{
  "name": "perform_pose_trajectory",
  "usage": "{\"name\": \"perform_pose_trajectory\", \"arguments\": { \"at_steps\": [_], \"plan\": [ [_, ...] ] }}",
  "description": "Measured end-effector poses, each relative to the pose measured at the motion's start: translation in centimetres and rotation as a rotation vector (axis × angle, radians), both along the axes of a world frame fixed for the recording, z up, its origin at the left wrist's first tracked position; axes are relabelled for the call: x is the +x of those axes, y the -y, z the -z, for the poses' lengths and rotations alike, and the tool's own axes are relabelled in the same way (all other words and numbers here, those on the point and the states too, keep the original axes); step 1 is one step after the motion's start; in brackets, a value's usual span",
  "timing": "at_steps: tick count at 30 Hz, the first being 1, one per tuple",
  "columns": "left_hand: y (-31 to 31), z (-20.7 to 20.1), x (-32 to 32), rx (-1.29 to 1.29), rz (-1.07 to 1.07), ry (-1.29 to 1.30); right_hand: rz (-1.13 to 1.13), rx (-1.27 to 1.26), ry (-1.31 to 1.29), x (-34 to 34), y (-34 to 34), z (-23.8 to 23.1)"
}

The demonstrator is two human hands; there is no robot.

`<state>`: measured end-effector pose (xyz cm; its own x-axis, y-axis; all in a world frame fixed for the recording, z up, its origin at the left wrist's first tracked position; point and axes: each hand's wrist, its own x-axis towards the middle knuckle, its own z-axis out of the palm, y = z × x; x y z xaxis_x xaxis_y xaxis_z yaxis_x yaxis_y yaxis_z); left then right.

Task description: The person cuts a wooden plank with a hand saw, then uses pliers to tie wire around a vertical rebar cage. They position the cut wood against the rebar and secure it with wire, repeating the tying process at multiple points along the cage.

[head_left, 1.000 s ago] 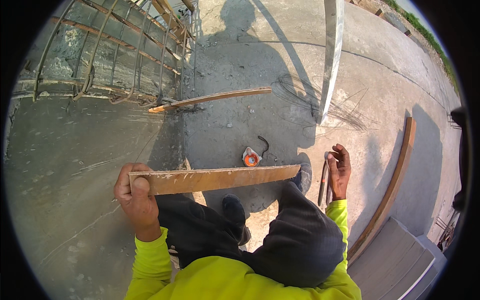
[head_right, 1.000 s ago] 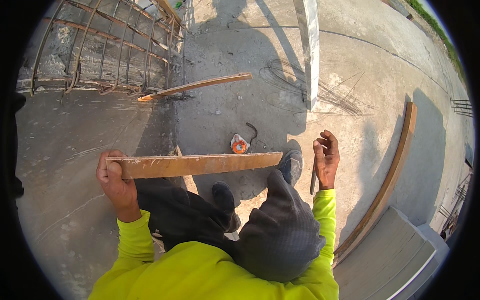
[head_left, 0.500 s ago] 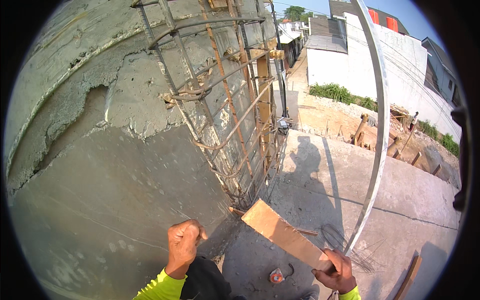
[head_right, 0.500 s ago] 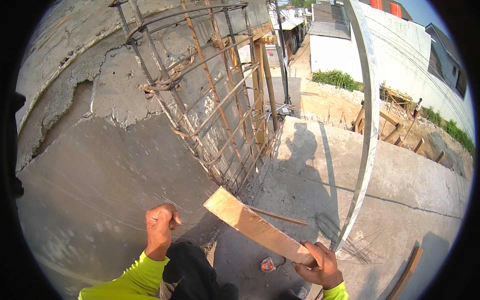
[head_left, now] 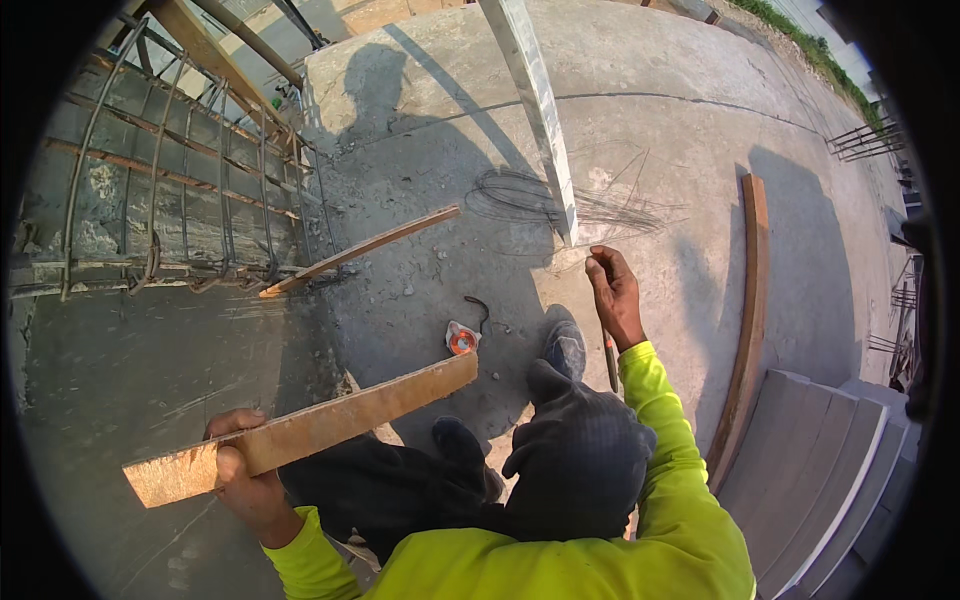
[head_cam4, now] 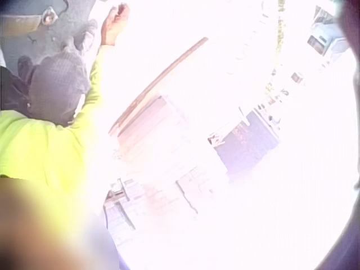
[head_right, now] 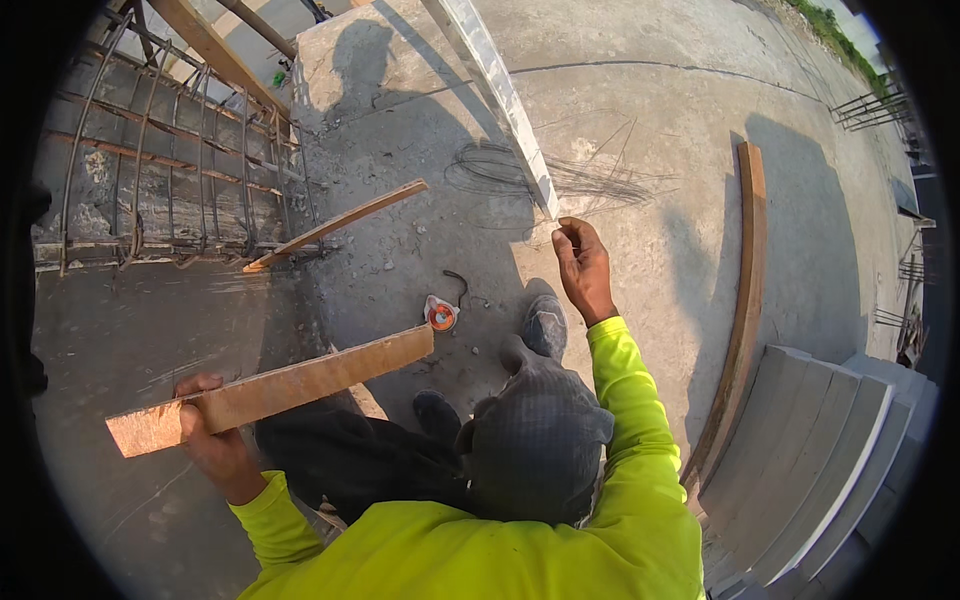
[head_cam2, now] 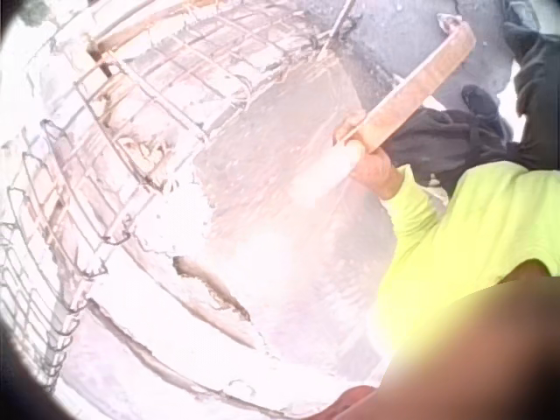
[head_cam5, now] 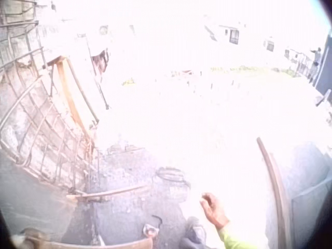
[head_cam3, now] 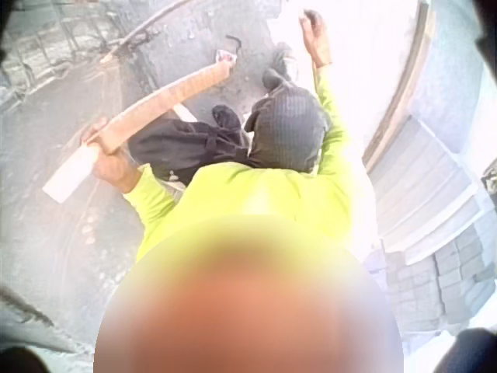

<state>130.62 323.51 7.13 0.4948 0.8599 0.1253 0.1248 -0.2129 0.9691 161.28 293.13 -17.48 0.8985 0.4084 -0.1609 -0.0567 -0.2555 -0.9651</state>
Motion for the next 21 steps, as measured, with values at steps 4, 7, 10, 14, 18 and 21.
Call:
{"name": "perform_pose_trajectory", "arguments": {
  "at_steps": [4, 7, 10, 14, 18, 21],
  "plan": [
    [-1.0, 1.6, -1.3, -0.132, -0.05, -0.011, -0.07, -0.984, 0.021, -8.3, 12.8, 10.4],
    [-1.3, 1.9, -0.5, -0.058, 0.04, -0.019, 0.026, -1.034, 0.067, -13.5, 16.2, 14.2],
    [-1.7, 1.6, 0.3, -0.014, 0.15, -0.076, 0.107, -0.995, 0.038, -14.3, 15.8, 15.6],
    [-3.1, 1.6, 0.9, 0.065, 0.251, -0.098, 0.24, -0.778, 0.003, -11.5, 14.4, 16.2],
    [-3.1, 0.9, 1.4, -0.019, 0.17, -0.14, -0.073, -0.79, 0.141, -7.1, 11.8, 14.1],
    [-2.3, -2.9, 2.1, -0.068, 0.076, -0.162, -0.188, -0.588, 0.27, -1.1, 5.6, 6.7]
  ]
}}
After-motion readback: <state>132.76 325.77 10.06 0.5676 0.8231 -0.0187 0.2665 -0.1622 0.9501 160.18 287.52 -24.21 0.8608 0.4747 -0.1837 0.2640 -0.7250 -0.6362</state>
